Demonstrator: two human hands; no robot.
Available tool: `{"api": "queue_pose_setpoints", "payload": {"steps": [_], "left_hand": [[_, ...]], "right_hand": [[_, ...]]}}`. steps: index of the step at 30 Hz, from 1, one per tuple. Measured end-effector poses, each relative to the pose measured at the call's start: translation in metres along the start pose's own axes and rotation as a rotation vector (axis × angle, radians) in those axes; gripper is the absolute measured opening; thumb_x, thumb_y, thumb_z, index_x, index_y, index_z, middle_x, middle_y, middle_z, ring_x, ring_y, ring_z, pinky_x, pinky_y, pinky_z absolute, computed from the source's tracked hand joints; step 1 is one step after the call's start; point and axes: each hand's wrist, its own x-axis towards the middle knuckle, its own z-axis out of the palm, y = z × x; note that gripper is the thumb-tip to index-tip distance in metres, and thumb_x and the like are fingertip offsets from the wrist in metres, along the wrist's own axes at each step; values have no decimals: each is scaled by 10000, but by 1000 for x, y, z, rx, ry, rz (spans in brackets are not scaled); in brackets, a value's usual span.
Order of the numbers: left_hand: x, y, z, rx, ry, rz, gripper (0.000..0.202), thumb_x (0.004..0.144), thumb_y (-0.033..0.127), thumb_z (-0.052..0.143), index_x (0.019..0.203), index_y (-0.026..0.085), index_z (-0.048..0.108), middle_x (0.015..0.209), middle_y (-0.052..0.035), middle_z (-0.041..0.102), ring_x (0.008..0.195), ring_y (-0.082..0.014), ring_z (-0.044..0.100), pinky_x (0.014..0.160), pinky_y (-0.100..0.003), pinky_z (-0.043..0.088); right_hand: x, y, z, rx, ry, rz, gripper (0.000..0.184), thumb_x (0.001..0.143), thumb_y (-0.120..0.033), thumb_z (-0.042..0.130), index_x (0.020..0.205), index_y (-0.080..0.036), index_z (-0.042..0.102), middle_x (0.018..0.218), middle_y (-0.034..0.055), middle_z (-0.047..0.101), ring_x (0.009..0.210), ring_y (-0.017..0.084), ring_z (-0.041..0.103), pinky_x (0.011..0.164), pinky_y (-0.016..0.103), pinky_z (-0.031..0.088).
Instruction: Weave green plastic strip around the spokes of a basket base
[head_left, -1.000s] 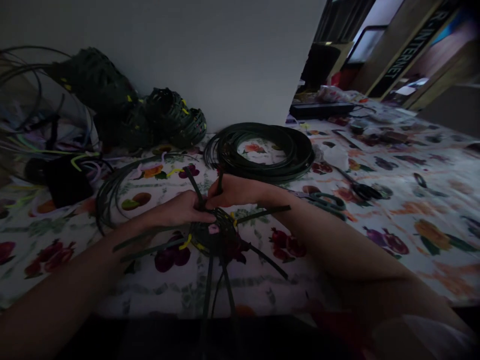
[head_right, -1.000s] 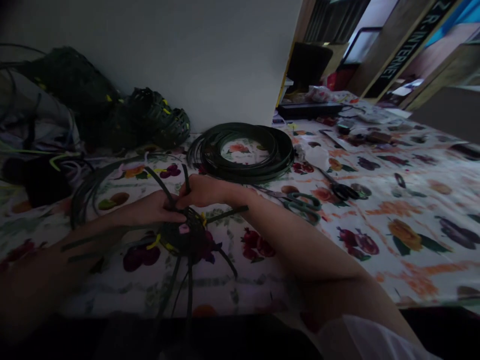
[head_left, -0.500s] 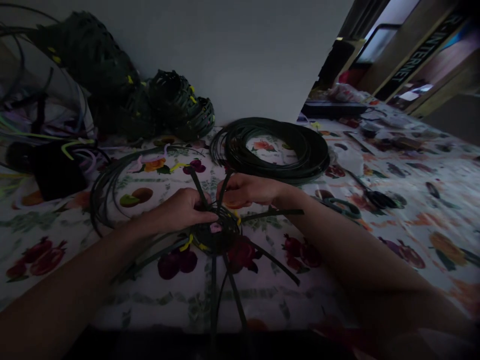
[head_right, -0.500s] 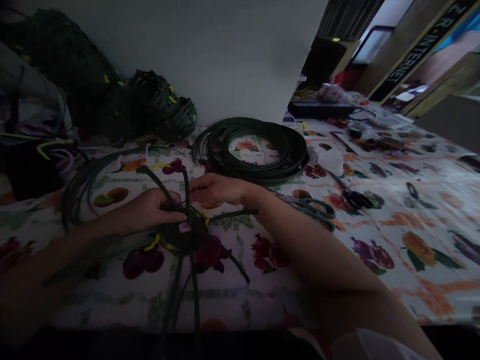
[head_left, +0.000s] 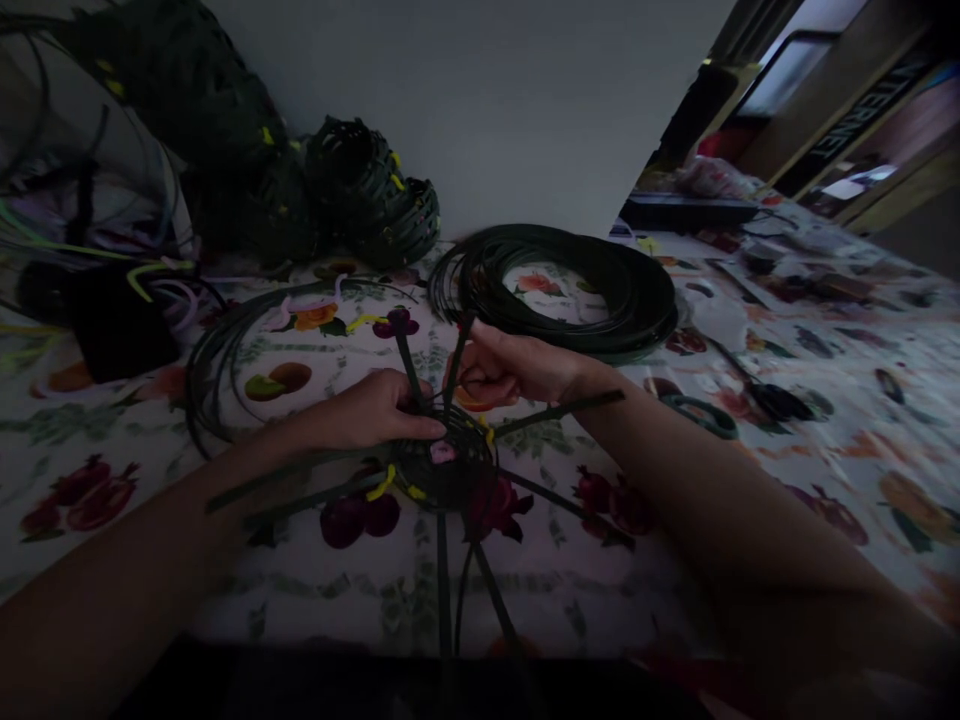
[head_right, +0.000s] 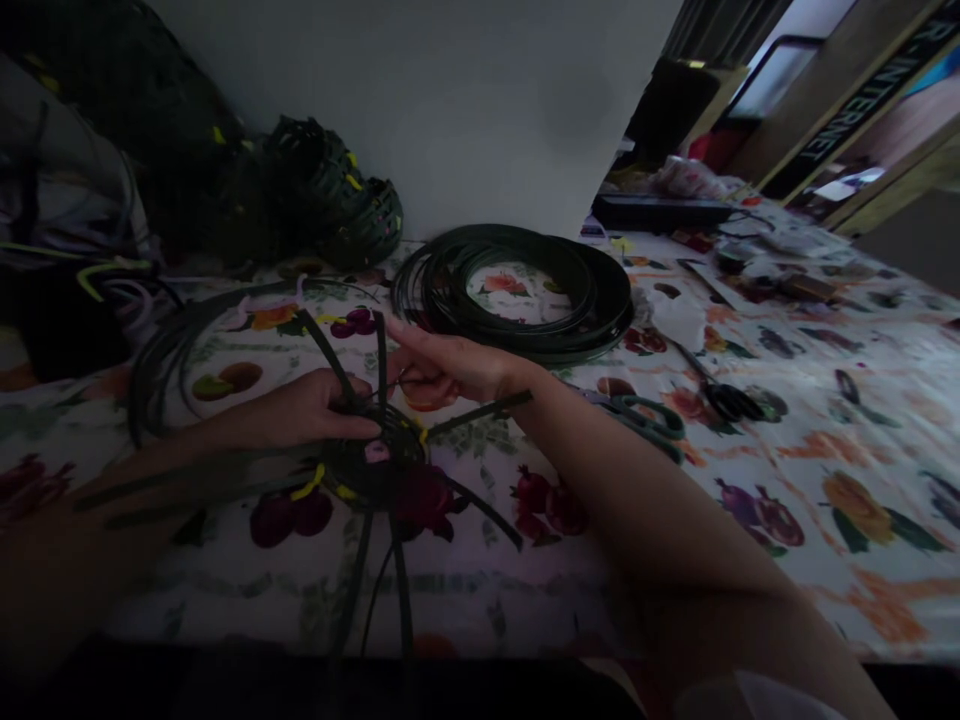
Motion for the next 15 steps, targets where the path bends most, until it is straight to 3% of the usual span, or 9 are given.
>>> {"api": "queue_pose_setpoints", "payload": {"steps": [2, 6, 10, 15], "left_hand": [[1, -1, -1, -83, -10, -9, 239, 761, 360, 714, 862, 143, 715, 832, -49, 731, 730, -184, 643, 642, -258, 472], [4, -2, -1, -190, 38, 0, 229, 733, 324, 745, 867, 145, 695, 837, -49, 731, 761, -185, 651, 704, -278, 502], [6, -6, 1, -214, 71, 10, 228, 729, 329, 754, 846, 152, 672, 810, -34, 718, 748, -174, 643, 685, -270, 505], [7, -9, 0, -202, 41, 5, 216, 752, 345, 739, 838, 159, 672, 782, -34, 707, 702, -164, 634, 619, -253, 491]], "right_hand": [[0, 1, -3, -26, -11, -28, 587, 929, -686, 371, 908, -146, 599, 512, -91, 237, 445, 70, 138, 410, 212, 169], [2, -4, 0, -274, 121, -4, 376, 832, -490, 691, 762, -139, 579, 540, -73, 369, 466, 52, 301, 443, 207, 253], [6, -4, 2, -415, 220, 22, 338, 823, -442, 693, 712, -132, 616, 545, -52, 423, 484, 61, 359, 460, 220, 286], [10, 3, -2, -475, 227, 31, 349, 819, -454, 687, 683, -141, 618, 539, -44, 435, 479, 67, 378, 468, 231, 304]]}}
